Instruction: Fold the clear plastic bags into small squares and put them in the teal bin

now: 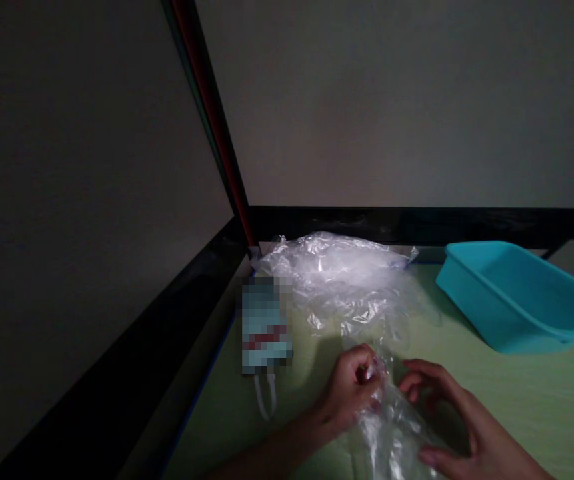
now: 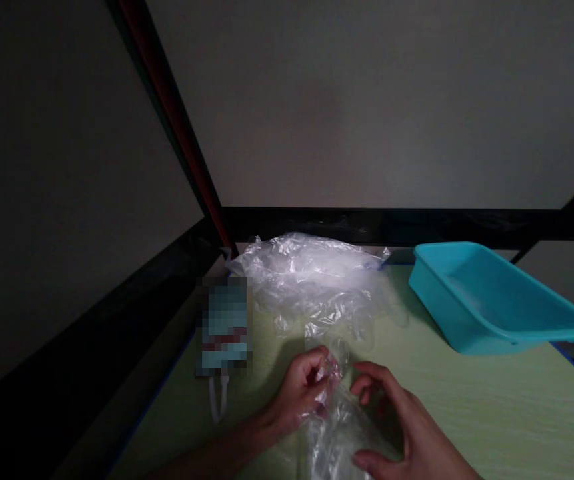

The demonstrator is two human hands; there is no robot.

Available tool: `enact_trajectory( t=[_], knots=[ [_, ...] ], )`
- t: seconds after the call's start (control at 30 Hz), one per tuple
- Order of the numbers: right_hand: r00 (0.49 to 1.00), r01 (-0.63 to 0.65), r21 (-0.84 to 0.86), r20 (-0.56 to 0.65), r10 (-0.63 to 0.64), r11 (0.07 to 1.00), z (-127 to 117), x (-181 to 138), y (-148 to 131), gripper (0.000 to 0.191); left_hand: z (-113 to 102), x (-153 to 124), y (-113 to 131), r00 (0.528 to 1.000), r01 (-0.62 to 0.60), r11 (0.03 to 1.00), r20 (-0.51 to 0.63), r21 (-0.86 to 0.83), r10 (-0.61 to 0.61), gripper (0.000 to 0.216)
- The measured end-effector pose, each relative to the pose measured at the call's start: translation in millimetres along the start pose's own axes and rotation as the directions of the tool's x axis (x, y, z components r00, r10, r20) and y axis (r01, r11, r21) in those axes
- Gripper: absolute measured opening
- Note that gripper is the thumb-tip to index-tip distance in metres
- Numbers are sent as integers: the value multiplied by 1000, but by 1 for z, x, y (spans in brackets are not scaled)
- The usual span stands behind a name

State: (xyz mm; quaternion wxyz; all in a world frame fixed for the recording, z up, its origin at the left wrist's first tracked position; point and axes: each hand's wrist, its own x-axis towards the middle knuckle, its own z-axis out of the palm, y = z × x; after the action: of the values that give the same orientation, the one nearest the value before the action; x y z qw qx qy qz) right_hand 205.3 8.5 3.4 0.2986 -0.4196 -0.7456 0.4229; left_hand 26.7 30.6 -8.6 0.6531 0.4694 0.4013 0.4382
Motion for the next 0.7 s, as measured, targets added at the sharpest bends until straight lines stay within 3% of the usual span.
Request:
enact_trajectory(
  t=[0.17,0.33,0.47,0.7],
  knots=[
    [998,-57,-49,7,57,997,9,1,5,47,0,0,-1,999,-46,999,2,13,46,34],
    [994,-112,178,18,111,978,-1,5,10,30,0,-3,5,994,-9,999,106,-41,13,32],
    [982,-186,340,86,167,922,-15,7,10,33,-3,-4,12,985,50,992,169,-113,-30,36],
    [934,-325,310,253,252,893,-36,-1,13,39,-8,0,17,980,82,957,198,-280,-26,48]
  ],
)
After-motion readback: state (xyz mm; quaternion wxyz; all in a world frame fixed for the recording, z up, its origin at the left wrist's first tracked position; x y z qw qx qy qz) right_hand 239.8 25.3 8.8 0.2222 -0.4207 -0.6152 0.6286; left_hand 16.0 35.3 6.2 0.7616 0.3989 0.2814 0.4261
